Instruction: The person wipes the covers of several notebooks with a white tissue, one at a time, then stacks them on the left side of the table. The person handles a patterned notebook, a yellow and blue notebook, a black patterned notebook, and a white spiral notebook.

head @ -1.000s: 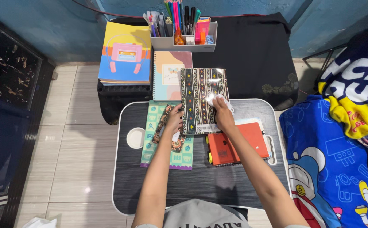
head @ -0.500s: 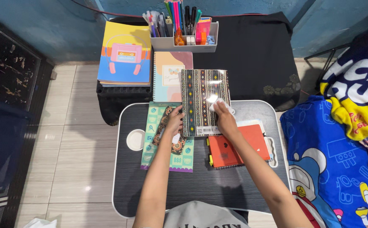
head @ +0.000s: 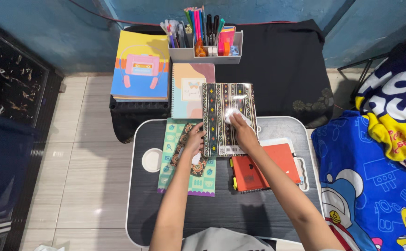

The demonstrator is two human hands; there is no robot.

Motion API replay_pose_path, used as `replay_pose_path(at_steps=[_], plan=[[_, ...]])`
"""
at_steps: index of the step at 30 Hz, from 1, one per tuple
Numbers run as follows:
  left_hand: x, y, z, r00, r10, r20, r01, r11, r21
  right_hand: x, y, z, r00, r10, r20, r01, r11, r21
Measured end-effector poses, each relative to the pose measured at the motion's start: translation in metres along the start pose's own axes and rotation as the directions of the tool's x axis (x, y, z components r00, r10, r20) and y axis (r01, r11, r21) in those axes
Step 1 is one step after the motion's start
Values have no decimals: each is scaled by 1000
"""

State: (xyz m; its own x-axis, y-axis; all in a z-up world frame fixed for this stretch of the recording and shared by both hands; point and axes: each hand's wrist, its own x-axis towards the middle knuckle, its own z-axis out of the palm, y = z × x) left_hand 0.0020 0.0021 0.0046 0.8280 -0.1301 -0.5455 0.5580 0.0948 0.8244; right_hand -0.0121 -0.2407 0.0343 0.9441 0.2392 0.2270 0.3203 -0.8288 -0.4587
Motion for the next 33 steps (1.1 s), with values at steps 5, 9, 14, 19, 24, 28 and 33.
replay_pose_path(at_steps=[5,9,14,19,24,28,33], plan=[[-3,4,1,999,-19,27,21,997,-79,2,18,-9,994,100,-42,-100,995,-7],[11,-11,-5,1000,-19,25,21,996,-92,30,35,-4,987,145,-61,-149,987,-55],[18,-20,-8,1000,9,24,-6,995,-101,61,37,5,993,89,-82,-91,996,-21],[-1,3,0,999,-36,23,38,993,-109,49,18,1,998,61,-24,-61,998,22],[-1,4,-2,998,-56,19,58,993,-105,40,29,-7,995,86,-53,-87,996,-15],[10,-9,-7,1000,6,12,-5,999,-34,63,49,-9,984,163,-73,-166,986,-32],[-1,1,-2,998,-56,30,60,987,-152,95,62,-2,985,147,-95,-151,988,-38]])
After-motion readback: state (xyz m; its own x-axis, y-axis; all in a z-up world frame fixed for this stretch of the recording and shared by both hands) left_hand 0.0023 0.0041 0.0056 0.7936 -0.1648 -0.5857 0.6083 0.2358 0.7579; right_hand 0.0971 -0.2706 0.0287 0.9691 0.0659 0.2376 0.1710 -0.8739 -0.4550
